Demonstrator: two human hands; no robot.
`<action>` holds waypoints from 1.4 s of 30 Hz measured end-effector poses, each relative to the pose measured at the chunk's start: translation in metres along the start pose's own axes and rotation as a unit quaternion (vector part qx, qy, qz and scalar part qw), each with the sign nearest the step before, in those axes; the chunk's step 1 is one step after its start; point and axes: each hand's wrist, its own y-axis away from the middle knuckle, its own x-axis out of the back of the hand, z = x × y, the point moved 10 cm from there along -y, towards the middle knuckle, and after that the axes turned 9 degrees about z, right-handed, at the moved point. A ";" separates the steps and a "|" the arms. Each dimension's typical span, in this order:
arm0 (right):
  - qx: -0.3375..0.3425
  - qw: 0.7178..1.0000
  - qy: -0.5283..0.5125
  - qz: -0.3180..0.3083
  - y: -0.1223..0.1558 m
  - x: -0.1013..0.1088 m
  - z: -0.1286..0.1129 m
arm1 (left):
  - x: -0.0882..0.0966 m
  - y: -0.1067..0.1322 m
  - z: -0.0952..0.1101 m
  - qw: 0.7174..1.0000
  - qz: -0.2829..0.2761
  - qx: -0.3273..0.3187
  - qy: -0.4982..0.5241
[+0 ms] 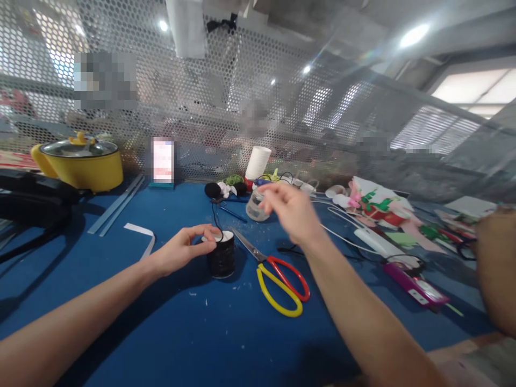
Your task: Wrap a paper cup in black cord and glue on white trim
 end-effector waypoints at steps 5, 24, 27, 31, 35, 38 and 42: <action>-0.079 0.966 0.056 -0.239 0.038 -0.087 0.032 | -0.003 0.002 0.001 1.000 -0.017 0.009 0.016; -0.034 0.979 0.168 -0.111 -0.018 -0.083 0.042 | -0.003 0.002 0.001 1.000 -0.009 0.011 0.017; -0.034 0.973 0.189 -0.127 -0.017 -0.070 0.059 | -0.003 0.002 0.002 1.000 -0.011 0.010 0.012; -0.021 0.970 0.186 -0.157 -0.009 -0.063 0.059 | -0.002 0.002 0.001 1.000 -0.011 0.007 0.009; -0.028 0.958 0.160 -0.236 0.015 -0.080 0.047 | -0.003 0.002 0.001 1.000 -0.017 0.006 0.005; -0.053 0.946 0.109 -0.301 0.038 -0.102 0.036 | -0.006 0.003 0.005 1.000 -0.025 -0.004 0.000; -0.016 0.964 0.016 -0.266 0.040 -0.115 0.009 | -0.007 0.004 0.010 0.999 -0.029 -0.011 -0.009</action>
